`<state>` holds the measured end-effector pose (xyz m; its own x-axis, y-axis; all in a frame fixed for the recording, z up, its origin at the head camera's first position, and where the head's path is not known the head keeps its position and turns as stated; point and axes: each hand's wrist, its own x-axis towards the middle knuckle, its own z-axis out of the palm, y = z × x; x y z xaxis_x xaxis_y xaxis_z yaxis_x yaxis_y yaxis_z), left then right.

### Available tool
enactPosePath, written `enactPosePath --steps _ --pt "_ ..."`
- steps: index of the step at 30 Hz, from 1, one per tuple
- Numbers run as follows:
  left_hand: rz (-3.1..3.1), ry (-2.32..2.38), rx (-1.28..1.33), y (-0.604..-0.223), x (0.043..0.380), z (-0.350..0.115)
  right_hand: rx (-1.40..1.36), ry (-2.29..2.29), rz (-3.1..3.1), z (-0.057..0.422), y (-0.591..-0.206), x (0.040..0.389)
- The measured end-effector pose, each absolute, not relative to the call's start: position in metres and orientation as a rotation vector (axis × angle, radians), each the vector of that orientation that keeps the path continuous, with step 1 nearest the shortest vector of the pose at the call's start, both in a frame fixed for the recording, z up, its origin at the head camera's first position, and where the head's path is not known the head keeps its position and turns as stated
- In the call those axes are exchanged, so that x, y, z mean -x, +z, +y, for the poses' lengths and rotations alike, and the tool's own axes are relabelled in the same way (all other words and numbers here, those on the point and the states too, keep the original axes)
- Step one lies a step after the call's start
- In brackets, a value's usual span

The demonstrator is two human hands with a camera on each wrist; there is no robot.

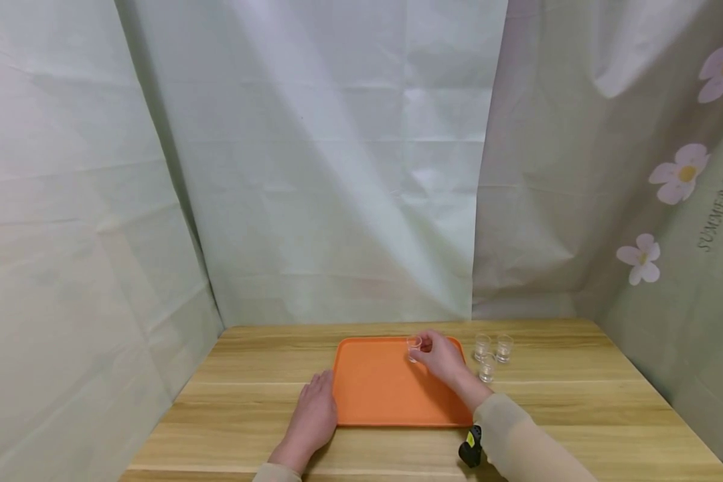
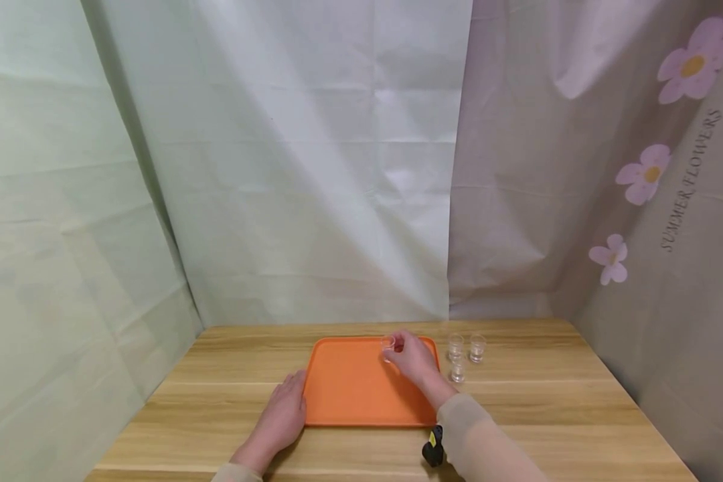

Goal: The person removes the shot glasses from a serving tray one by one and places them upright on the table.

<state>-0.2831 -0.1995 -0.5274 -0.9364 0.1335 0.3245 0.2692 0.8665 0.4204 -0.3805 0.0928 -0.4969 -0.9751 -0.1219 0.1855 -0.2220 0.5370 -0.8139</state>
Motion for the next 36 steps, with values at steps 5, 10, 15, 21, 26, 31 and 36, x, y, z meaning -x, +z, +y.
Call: enactPosePath --steps 5,10,15,21,26,31,36 --pt "-2.766 -0.689 0.301 -0.526 0.283 -0.199 -0.303 1.431 -2.658 0.094 -0.497 0.378" --pt "-2.739 -0.666 0.326 -0.527 0.282 -0.198 -0.332 1.408 -2.618 0.096 -0.495 0.371" --pt "-2.720 -0.651 0.340 -0.526 0.282 -0.199 -0.351 1.411 -2.584 0.099 -0.491 0.360" --pt "-2.722 -0.645 0.347 -0.526 0.281 -0.201 -0.366 1.470 -2.584 0.107 -0.485 0.344" --pt "-2.733 -0.661 0.338 -0.525 0.282 -0.201 -0.367 1.486 -2.595 0.116 -0.479 0.329" --pt "-2.755 -0.660 0.328 -0.525 0.284 -0.201 -0.379 1.483 -2.607 0.129 -0.475 0.317" --pt "-2.761 -0.658 0.328 -0.524 0.283 -0.201 -0.439 1.485 -2.616 0.144 -0.472 0.305"
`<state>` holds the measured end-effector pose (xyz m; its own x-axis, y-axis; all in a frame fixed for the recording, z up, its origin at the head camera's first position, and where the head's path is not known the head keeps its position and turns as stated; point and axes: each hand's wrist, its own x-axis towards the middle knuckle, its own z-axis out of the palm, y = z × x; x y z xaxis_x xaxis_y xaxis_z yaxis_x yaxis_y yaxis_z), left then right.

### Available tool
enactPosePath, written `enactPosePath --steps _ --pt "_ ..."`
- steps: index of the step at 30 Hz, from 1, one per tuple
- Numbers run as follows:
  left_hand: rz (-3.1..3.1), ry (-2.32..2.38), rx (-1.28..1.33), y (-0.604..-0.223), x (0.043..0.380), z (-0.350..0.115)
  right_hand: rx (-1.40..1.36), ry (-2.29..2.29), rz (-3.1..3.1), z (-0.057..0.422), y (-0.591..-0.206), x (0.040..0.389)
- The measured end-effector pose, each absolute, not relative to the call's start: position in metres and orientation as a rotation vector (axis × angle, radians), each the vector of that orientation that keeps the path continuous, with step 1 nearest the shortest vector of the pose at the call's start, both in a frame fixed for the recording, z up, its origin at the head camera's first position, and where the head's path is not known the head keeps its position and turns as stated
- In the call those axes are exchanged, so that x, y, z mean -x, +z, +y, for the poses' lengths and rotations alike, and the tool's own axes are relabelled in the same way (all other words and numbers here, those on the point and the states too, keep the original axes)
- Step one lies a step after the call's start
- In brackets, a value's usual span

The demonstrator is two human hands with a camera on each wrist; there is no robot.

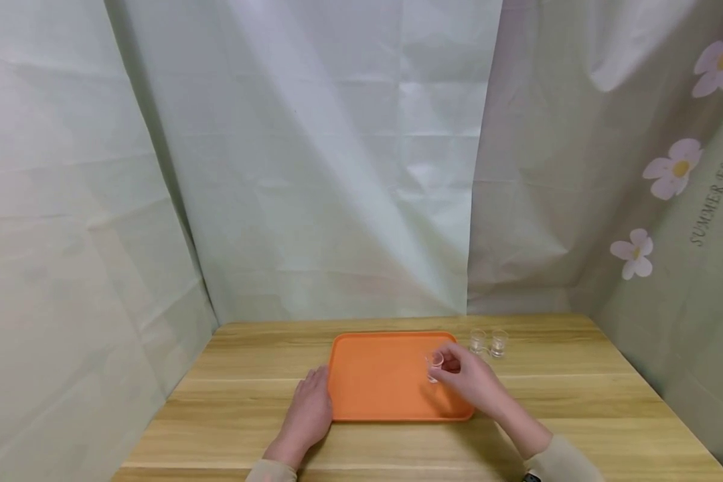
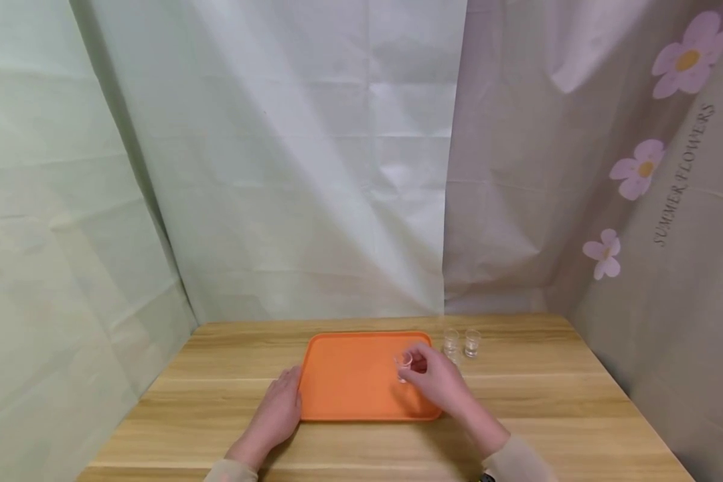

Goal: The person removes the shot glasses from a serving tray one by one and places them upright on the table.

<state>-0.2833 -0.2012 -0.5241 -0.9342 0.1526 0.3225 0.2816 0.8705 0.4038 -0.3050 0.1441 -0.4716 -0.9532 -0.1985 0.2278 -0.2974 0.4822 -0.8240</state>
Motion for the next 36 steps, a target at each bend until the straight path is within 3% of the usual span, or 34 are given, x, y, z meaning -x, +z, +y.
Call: enactPosePath --steps 21,36 --pt "-2.750 -0.668 0.329 -0.524 0.283 -0.201 -0.332 1.366 -2.666 0.221 -0.469 0.274" --pt "-2.738 -0.712 0.329 -0.528 0.284 -0.203 -0.227 1.209 -2.724 0.266 -0.468 0.285"
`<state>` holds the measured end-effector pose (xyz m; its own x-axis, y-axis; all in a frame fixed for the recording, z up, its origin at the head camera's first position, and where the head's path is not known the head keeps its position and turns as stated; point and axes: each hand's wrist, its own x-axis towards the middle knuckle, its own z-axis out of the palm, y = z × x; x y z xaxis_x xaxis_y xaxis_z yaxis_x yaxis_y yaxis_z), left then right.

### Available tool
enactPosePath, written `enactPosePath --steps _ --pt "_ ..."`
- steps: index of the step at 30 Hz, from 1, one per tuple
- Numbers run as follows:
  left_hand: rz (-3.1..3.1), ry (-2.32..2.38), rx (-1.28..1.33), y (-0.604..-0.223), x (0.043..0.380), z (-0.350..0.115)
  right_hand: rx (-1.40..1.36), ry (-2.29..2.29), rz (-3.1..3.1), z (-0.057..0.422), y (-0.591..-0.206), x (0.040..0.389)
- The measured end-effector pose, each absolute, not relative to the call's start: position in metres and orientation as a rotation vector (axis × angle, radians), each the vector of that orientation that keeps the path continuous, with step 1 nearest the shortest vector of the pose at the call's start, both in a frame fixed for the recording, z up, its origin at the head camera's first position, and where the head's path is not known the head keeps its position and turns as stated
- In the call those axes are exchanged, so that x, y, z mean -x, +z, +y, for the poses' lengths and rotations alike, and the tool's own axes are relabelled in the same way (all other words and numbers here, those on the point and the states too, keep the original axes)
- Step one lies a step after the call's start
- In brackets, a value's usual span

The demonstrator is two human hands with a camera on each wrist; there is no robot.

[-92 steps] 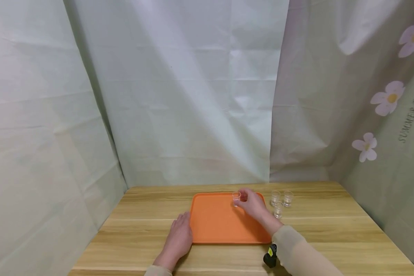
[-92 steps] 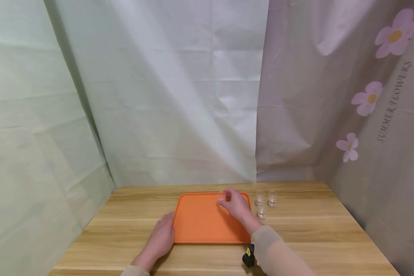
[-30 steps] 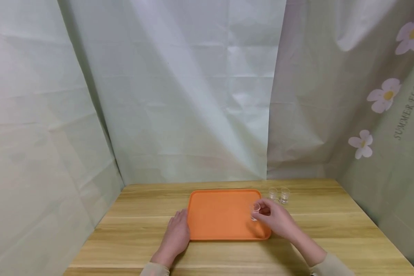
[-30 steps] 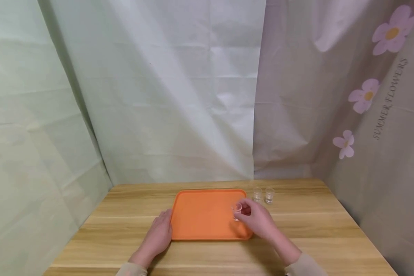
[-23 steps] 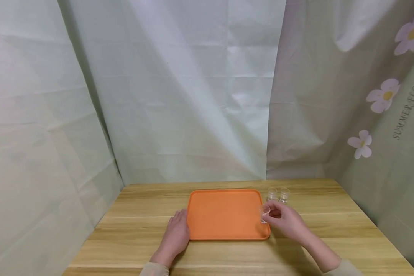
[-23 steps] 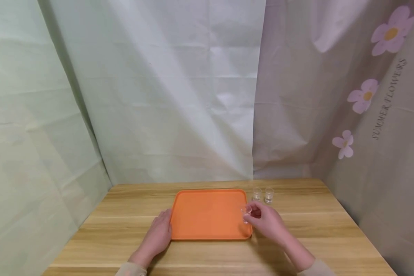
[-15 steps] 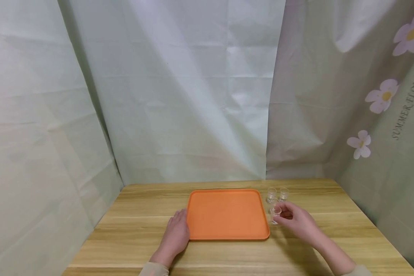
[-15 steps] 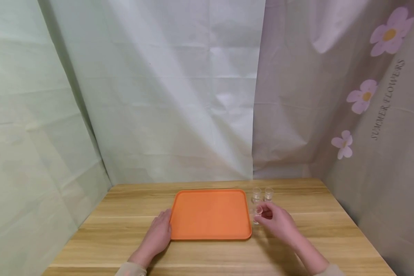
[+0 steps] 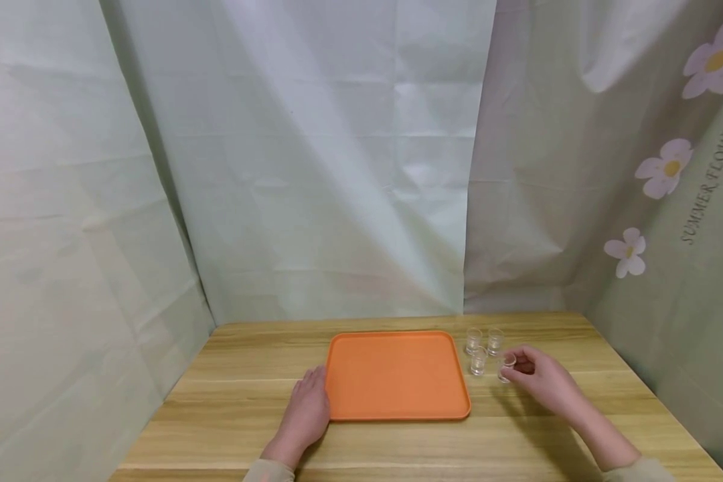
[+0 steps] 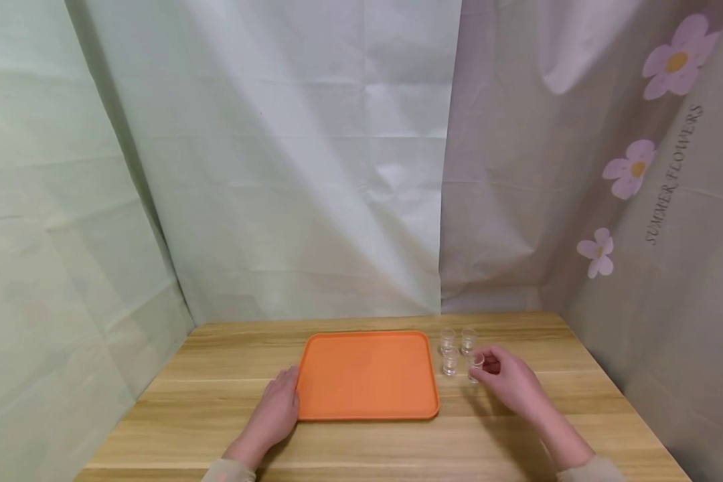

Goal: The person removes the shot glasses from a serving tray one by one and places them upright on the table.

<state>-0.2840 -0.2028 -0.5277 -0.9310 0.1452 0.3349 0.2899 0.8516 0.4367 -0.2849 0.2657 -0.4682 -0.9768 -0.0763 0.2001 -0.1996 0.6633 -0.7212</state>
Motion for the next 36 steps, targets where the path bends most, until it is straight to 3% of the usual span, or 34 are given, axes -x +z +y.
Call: enactPosePath --steps 10,30,36 --pt "-2.666 -0.721 0.343 -0.561 0.303 -0.212 -0.202 1.154 -2.727 0.274 -0.478 0.299" --pt "-2.665 -0.721 0.340 -0.560 0.303 -0.211 -0.150 1.120 -2.715 0.274 -0.491 0.322" --pt "-2.703 -0.731 0.330 -0.544 0.293 -0.207 -0.147 1.124 -2.720 0.274 -0.492 0.321"
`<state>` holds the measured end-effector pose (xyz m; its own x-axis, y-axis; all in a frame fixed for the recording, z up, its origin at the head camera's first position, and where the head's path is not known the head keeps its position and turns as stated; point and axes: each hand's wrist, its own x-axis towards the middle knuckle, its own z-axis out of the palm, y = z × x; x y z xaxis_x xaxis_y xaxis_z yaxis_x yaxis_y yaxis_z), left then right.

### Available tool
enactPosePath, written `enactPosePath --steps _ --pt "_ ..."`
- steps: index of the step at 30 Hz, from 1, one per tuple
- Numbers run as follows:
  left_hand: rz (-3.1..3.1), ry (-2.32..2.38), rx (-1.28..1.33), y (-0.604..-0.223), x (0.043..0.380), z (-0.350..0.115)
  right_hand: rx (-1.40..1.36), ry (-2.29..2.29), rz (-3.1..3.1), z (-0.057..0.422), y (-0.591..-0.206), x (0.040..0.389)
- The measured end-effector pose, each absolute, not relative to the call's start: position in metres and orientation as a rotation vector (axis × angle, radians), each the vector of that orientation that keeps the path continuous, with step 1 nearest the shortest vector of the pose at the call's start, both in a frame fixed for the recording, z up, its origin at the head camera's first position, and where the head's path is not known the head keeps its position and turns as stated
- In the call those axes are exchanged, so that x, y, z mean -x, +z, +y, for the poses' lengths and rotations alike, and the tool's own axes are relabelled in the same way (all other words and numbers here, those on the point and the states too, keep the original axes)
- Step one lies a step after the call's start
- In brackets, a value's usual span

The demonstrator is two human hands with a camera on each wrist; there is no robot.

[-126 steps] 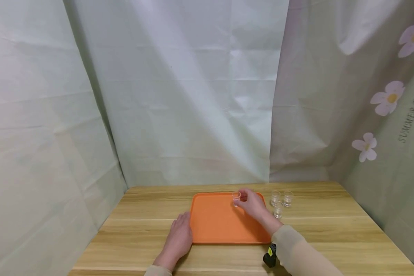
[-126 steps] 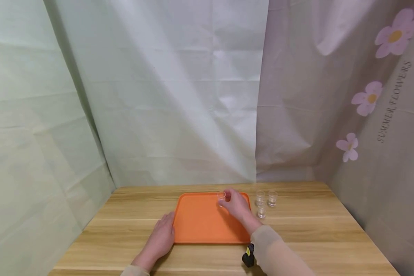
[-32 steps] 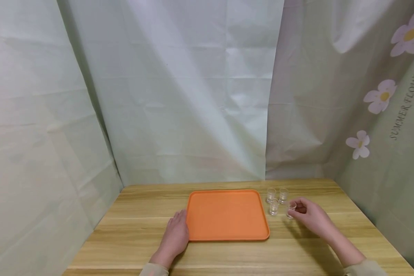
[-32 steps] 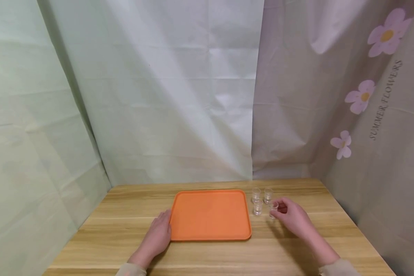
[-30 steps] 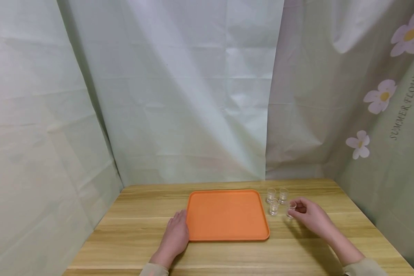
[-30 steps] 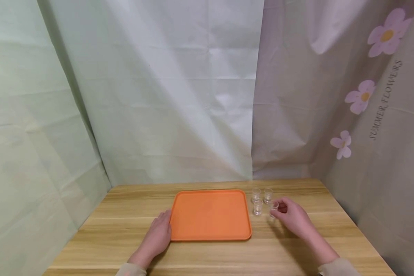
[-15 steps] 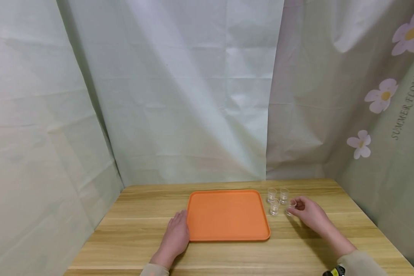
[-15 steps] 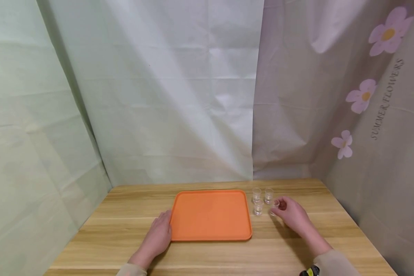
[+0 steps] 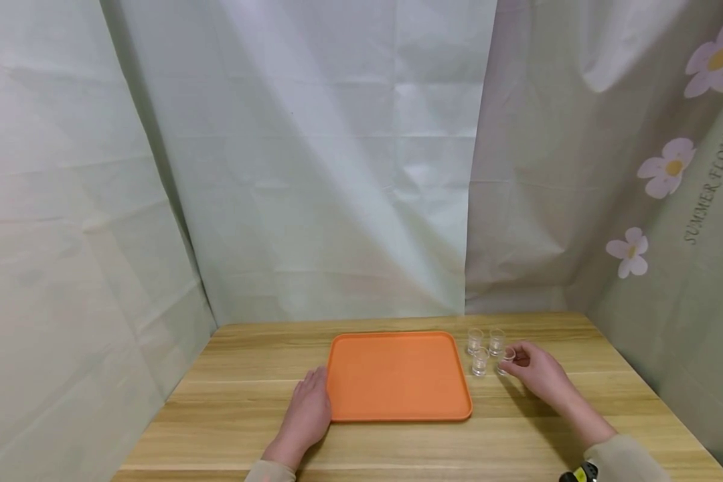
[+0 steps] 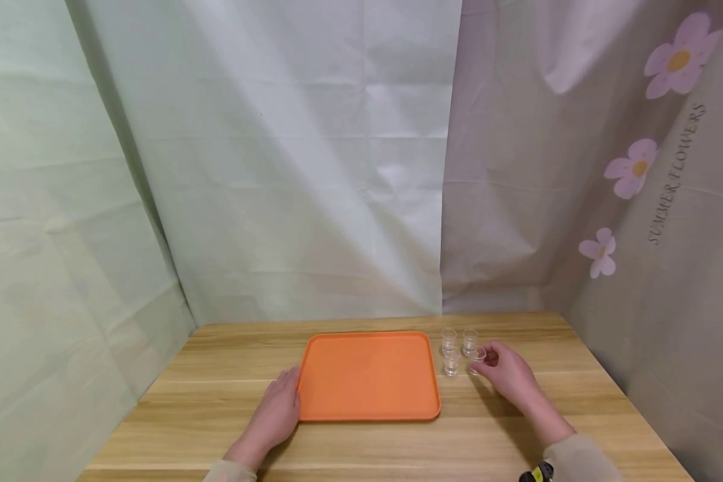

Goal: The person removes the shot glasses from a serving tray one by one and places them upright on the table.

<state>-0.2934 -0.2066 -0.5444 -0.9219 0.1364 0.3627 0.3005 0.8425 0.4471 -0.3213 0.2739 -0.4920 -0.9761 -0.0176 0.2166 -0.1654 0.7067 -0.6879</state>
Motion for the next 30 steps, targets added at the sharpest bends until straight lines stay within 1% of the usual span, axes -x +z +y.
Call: enactPosePath --steps 6,11,17,22,30 --pt "-2.754 -0.682 0.333 -0.525 0.282 -0.202 -0.157 1.132 -2.715 0.274 -0.493 0.321" --pt "-2.766 -0.642 0.335 -0.524 0.281 -0.203 -0.177 1.155 -2.714 0.273 -0.493 0.318" --pt "-2.738 -0.699 0.336 -0.525 0.283 -0.206 -0.199 1.148 -2.713 0.268 -0.487 0.316" --pt "-2.681 -0.678 0.364 -0.529 0.287 -0.210 -0.231 1.046 -2.698 0.258 -0.476 0.309" --pt "-2.703 -0.676 0.366 -0.511 0.286 -0.203 -0.365 0.815 -2.607 0.232 -0.467 0.293"
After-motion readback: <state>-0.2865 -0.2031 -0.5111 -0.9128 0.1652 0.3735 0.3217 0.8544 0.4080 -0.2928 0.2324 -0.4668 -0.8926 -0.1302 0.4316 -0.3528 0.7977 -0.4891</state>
